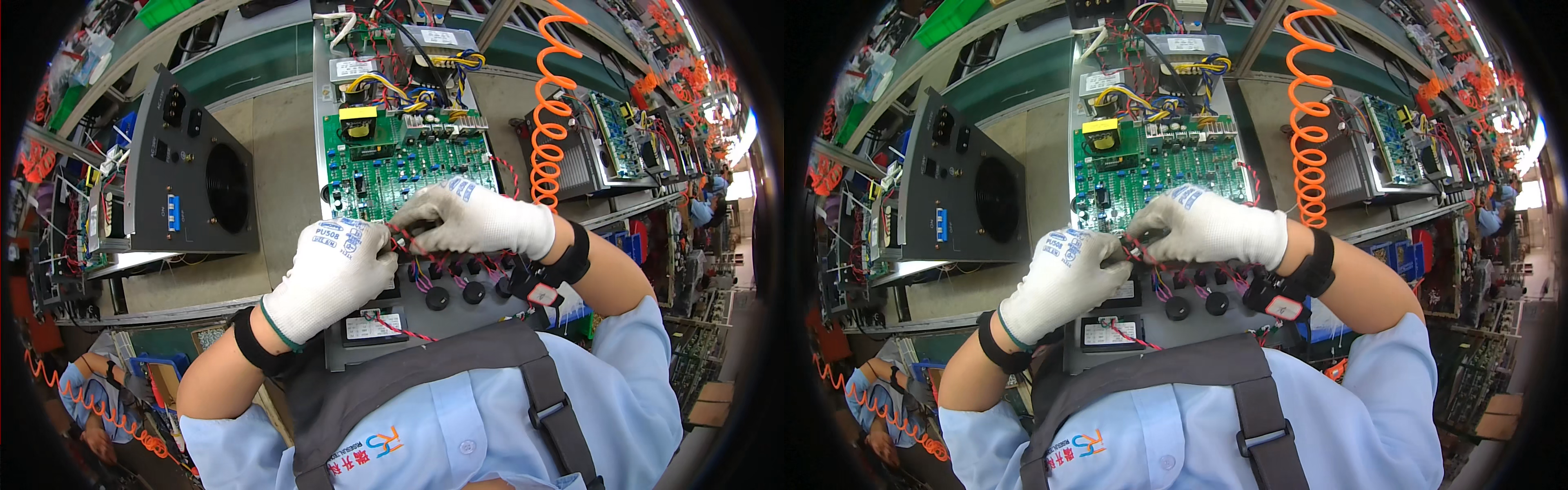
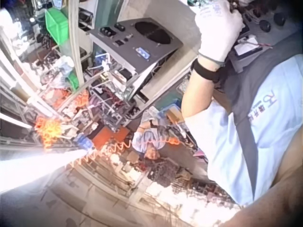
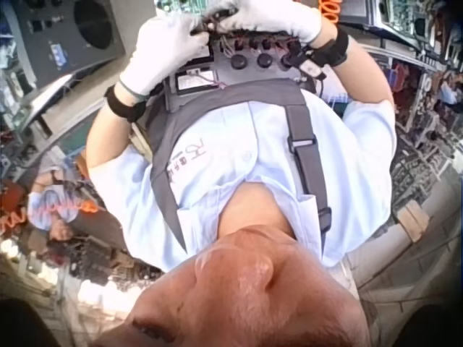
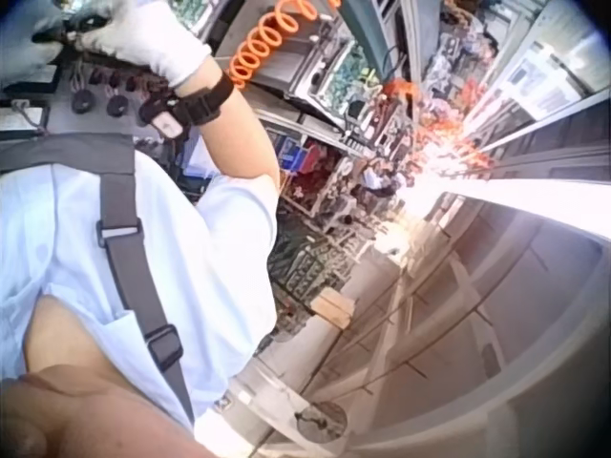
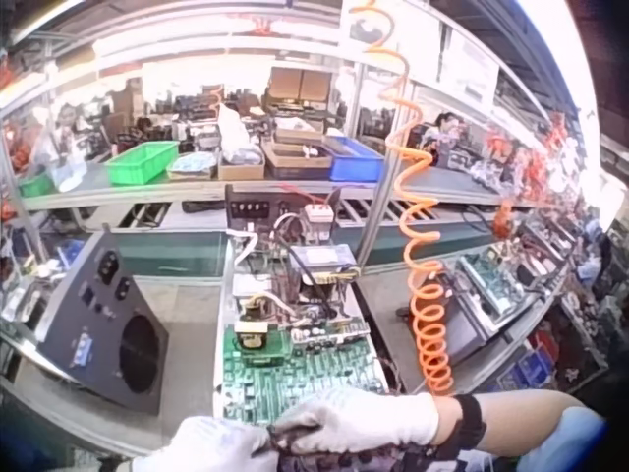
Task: Assembling an industrial electronic unit by connecting wire harnesses to a circuit board and securing internal components.
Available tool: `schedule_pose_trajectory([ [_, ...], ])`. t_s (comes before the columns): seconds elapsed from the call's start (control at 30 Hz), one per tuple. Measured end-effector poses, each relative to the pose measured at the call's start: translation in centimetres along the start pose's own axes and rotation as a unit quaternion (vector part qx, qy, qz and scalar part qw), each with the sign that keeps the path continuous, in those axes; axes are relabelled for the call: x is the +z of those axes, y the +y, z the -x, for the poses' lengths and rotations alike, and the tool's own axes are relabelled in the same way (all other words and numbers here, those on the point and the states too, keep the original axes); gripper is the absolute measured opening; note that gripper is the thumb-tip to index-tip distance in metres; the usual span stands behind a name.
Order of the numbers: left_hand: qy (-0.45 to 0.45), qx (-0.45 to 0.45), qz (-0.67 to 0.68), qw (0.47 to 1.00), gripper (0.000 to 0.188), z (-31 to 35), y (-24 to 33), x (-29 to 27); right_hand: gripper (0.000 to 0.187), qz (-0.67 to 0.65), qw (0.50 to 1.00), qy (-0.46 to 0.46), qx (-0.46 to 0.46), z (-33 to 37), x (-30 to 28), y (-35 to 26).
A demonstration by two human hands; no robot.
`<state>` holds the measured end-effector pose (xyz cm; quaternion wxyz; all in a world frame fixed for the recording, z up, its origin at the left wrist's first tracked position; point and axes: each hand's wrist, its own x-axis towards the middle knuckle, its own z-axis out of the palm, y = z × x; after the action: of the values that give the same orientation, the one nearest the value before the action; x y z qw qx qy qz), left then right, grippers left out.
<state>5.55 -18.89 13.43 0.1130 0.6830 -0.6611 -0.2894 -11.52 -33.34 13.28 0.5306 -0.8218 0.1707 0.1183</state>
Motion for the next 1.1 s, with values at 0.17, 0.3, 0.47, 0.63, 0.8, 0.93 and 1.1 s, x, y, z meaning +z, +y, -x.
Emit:
schedule_pose_trajectory([
  [0.17,-0.034,-0.055,0.098,0.993,0.022,-0.7,0.3,-0.3,0.026,0.009,0.999,0.016,-0.026,-0.4,0.5,-0.1],
  [0.3,-0.051,-0.022,0.186,0.981,0.025,0.6,-1.4,-1.2,0.017,0.149,0.987,0.037,-0.037,0.1,-1.7,-0.8],
  [0.47,0.002,-0.007,0.153,0.988,0.026,3.7,-5.1,-1.0,0.012,0.485,0.866,0.078,-0.094,-0.2,-1.6,-1.5],
  [0.63,0.054,0.074,0.073,0.993,0.04,6.2,-5.7,1.4,0.015,0.54,0.841,-0.002,-0.019,-1.7,0.5,-2.3],
  [0.8,-0.019,0.087,0.009,0.996,0.038,7.2,-4.6,0.9,0.012,0.622,0.782,0.021,-0.01,-1.8,1.4,-2.2],
  [0.93,0.11,0.104,0.001,0.988,0.018,4.2,-4.1,-0.2,0.01,0.489,0.853,0.17,-0.072,-1.7,2.3,-1.3],
  [1.1,0.062,0.126,-0.063,0.988,0.018,0.6,-3.2,0.9,0.02,0.229,0.956,0.182,-0.033,-0.7,2.7,-0.1],
])
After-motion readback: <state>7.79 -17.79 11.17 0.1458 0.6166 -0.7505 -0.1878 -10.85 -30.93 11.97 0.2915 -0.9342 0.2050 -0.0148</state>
